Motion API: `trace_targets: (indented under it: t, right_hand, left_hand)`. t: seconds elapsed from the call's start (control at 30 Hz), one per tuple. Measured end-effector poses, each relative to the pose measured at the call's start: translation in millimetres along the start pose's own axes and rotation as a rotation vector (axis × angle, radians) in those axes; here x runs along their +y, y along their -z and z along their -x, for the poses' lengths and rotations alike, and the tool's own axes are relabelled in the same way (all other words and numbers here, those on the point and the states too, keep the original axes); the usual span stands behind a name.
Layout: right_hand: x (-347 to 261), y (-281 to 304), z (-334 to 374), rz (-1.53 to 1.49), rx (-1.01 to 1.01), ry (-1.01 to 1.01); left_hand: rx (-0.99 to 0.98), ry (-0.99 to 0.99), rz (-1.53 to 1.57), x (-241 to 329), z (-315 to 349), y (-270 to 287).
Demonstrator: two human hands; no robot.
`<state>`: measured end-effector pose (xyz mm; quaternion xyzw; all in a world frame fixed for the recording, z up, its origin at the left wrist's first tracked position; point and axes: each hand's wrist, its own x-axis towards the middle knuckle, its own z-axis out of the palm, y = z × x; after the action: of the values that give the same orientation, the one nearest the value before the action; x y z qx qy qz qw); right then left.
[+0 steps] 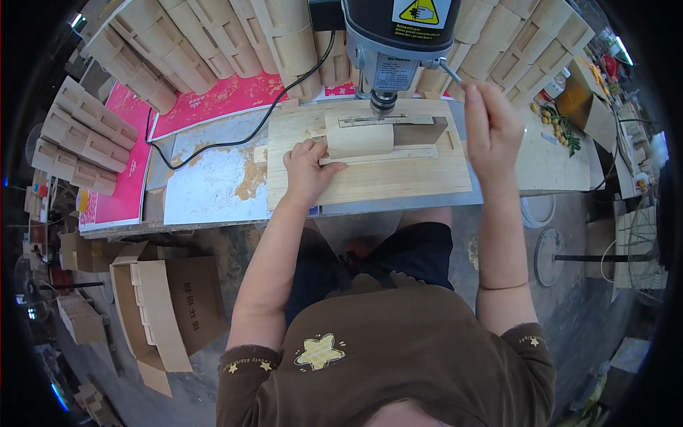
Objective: Drilling holes into cylindrical wooden blocks using a drill press.
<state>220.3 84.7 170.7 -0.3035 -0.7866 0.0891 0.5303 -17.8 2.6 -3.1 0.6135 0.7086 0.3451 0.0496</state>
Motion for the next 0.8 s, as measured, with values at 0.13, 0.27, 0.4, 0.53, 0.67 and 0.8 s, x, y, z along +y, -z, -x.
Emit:
trace_targets:
  t: [0.13, 0.27, 0.4, 0.53, 0.67, 0.8]
  right_hand:
    - [16.9, -23.3, 34.0, -0.047, 0.103, 0.002]
    - [48.5, -54.5, 59.9, -0.072, 0.144, 0.084]
    - [53.5, -57.4, 61.6, -0.083, 0.163, 0.095]
    - [36.4, -32.7, 33.8, -0.041, 0.126, 0.146]
    - [17.4, -8.0, -48.0, -0.018, 0.115, 0.108]
    - [33.4, -26.5, -127.4, 0.202, 0.003, -0.040]
  left_hand:
    - [-0.004, 0.009, -0.008, -0.9, 0.2, 0.3]
    - [-0.003, 0.007, -0.012, 2.7, -0.5, 0.9]
    - [-0.016, 0.026, -0.015, 3.8, -0.1, 3.5]
    - [-0.017, 0.023, 0.001, -3.0, 1.0, -1.8]
    - [-0.010, 0.016, 0.006, 6.7, -0.7, -4.7]
    - [0.033, -0.030, 0.001, 27.3, -7.9, -22.2]
